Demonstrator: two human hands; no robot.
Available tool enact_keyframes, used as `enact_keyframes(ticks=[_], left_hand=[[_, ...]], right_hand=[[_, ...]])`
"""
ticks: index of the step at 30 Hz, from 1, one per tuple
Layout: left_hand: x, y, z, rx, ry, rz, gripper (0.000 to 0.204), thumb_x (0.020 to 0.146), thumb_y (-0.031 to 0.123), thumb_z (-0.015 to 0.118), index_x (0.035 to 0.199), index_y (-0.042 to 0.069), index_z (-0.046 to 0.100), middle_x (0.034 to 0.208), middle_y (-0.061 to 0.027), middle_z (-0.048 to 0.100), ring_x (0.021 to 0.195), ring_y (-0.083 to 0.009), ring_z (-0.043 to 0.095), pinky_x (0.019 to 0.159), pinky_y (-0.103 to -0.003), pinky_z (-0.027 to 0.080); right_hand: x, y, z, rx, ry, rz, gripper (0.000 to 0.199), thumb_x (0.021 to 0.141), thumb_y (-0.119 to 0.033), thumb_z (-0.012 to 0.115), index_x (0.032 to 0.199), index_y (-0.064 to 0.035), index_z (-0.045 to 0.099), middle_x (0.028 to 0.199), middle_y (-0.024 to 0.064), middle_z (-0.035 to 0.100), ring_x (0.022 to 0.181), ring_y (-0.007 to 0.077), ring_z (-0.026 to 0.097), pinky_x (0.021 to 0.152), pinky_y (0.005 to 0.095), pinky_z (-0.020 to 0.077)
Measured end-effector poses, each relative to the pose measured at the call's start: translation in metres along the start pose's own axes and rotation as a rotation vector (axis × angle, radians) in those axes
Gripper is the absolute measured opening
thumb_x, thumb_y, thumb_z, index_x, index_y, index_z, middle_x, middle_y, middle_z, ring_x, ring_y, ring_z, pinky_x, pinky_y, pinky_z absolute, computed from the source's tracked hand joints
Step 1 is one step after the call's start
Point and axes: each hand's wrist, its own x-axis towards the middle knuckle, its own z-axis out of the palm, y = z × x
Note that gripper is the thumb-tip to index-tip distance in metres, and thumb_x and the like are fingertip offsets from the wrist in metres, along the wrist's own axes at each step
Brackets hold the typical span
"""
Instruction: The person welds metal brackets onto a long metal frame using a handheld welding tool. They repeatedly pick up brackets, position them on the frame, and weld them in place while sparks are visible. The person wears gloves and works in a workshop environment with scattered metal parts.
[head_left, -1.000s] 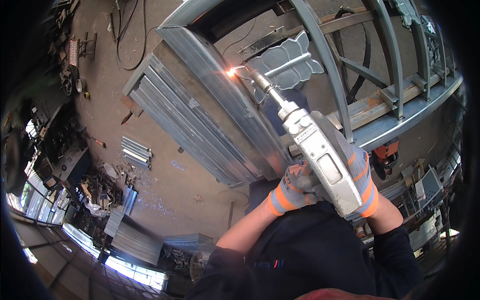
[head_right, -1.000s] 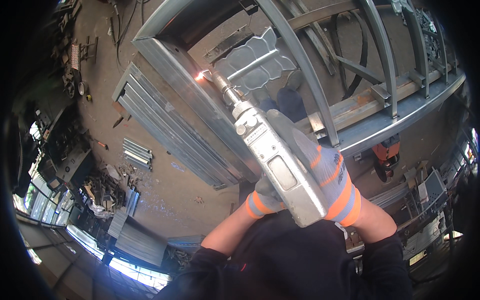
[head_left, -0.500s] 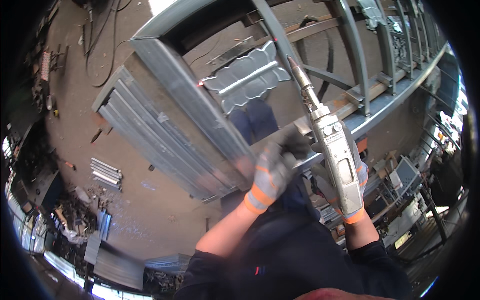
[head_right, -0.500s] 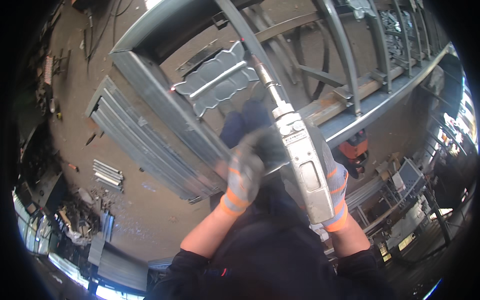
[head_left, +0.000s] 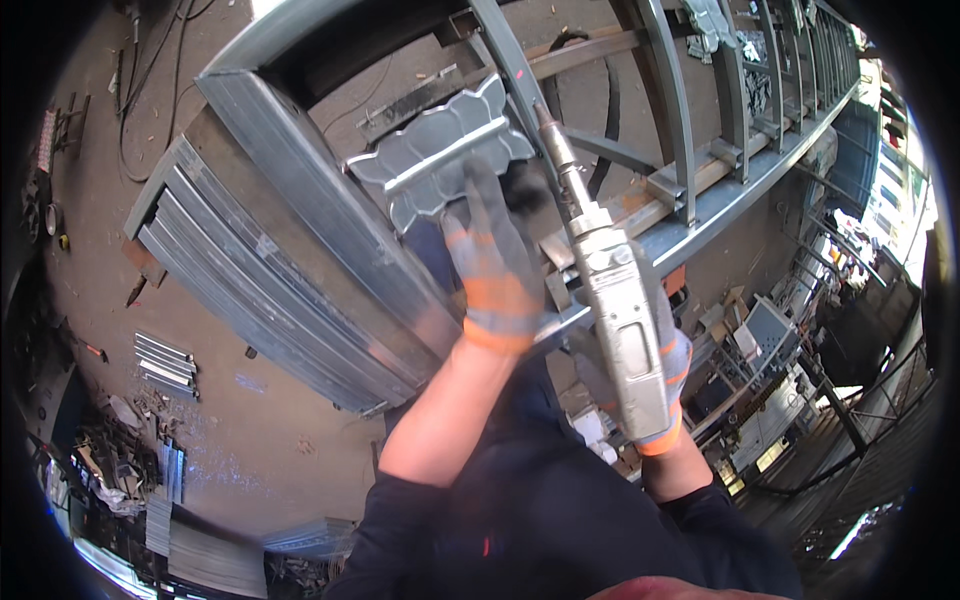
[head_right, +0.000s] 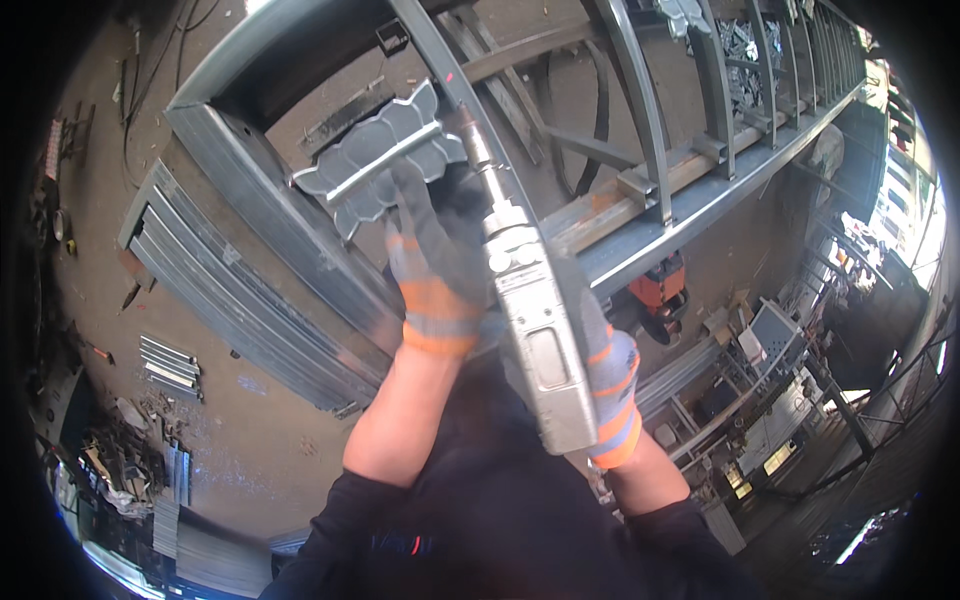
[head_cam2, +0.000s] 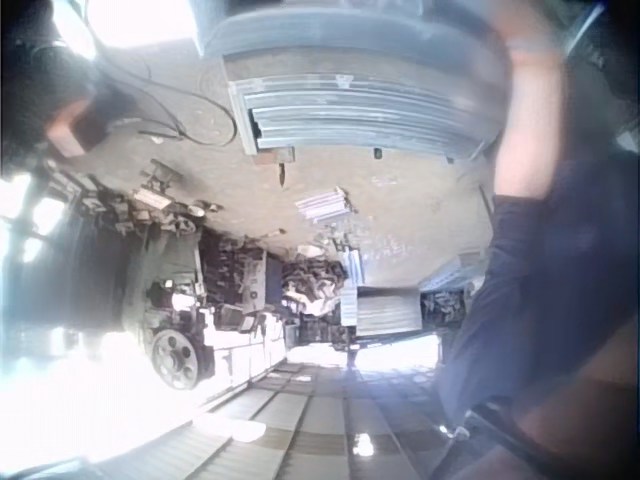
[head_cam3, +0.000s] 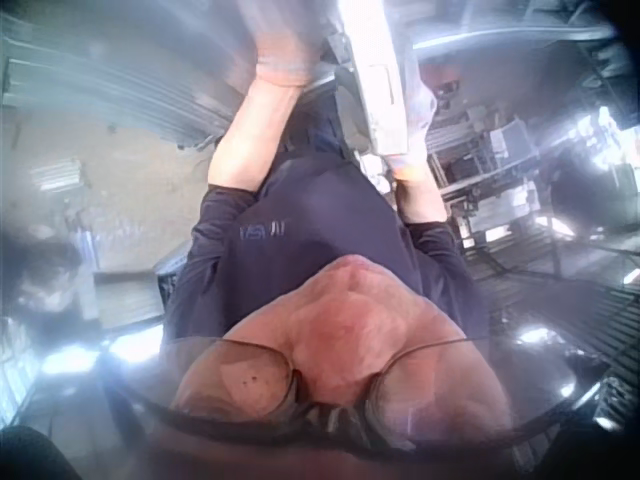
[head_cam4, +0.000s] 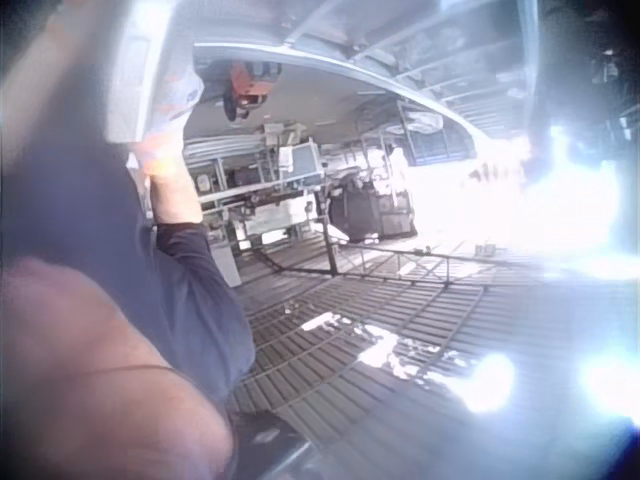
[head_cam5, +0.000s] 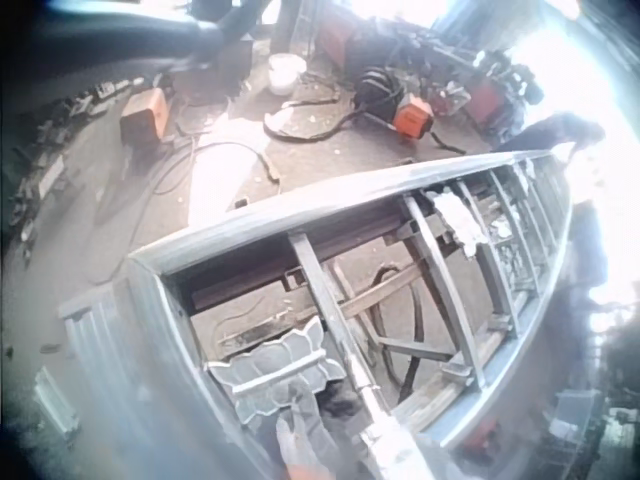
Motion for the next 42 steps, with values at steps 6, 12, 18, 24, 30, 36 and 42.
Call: enact_keyframes(ticks=[6,12,18,24,30,36,42], left_hand=[[-0.063,0.014,-0.033,0.137,-0.39,0.101,0.049,0.112,0.032,0.056,0.146,-0.003,0.054,0.134,-0.0132,0.066,0.119,-0.0206,0.066,0.102,-0.035,0.053],[-0.06,0.015,-0.07,0.246,-0.711,0.152,0.065,0.109,0.042,0.056,0.154,-0.004,0.049,0.145,-0.0213,0.062,0.136,-0.0337,0.06,0.115,-0.046,0.045],[-0.058,0.016,-0.073,0.283,-0.742,0.159,0.078,0.104,0.056,0.058,0.153,-0.004,0.049,0.146,-0.0233,0.062,0.137,-0.0388,0.059,0.115,-0.047,0.044],[-0.059,0.012,-0.075,0.276,-0.695,0.148,0.084,0.099,0.064,0.061,0.149,-0.003,0.054,0.146,-0.0213,0.061,0.135,-0.0377,0.059,0.114,-0.046,0.045],[-0.06,0.009,-0.077,0.268,-0.716,0.195,0.086,0.095,0.065,0.067,0.15,0.0,0.055,0.147,-0.0188,0.061,0.136,-0.0369,0.059,0.115,-0.046,0.045],[-0.06,0.006,-0.079,0.271,-0.728,0.233,0.083,0.097,0.062,0.069,0.15,0.0,0.055,0.144,-0.0176,0.064,0.131,-0.0367,0.063,0.112,-0.046,0.047],[-0.061,0.005,-0.08,0.275,-0.715,0.219,0.093,0.094,0.073,0.068,0.15,-0.001,0.054,0.142,-0.0165,0.065,0.128,-0.0339,0.065,0.11,-0.045,0.05]], right_hand=[[0.016,-0.001,0.006,0.203,-0.129,0.068,0.053,0.093,-0.002,0.077,0.143,-0.0009,0.06,0.134,0.0116,0.07,0.104,0.0204,0.074,0.083,0.0345,0.0609],[0.031,0.003,0.015,-0.196,-0.054,-0.342,0.039,0.088,-0.006,0.078,0.127,-0.0066,0.072,0.118,0.0131,0.073,0.096,0.0305,0.076,0.078,0.0377,0.0613],[0.029,0.001,0.019,-0.082,-0.092,-0.252,0.048,0.089,-0.009,0.08,0.135,-0.0041,0.067,0.116,0.0123,0.075,0.092,0.0275,0.077,0.079,0.0366,0.0607],[0.024,-0.004,0.02,0.076,-0.166,-0.151,0.07,0.093,-0.011,0.08,0.154,0.0003,0.048,0.124,0.0128,0.073,0.105,0.0224,0.073,0.091,0.0349,0.0579],[0.025,-0.009,0.025,0.16,-0.108,-0.124,0.058,0.09,-0.015,0.081,0.142,-0.002,0.059,0.127,0.017,0.071,0.112,0.0351,0.072,0.093,0.0404,0.0577],[0.027,-0.01,0.025,0.096,-0.075,-0.163,0.058,0.09,-0.017,0.081,0.142,-0.0019,0.059,0.126,0.0178,0.071,0.11,0.036,0.072,0.091,0.041,0.0581],[0.024,-0.01,0.024,0.13,-0.084,-0.147,0.058,0.09,-0.018,0.081,0.142,-0.0019,0.059,0.125,0.0176,0.071,0.11,0.0354,0.072,0.091,0.0417,0.0577]])
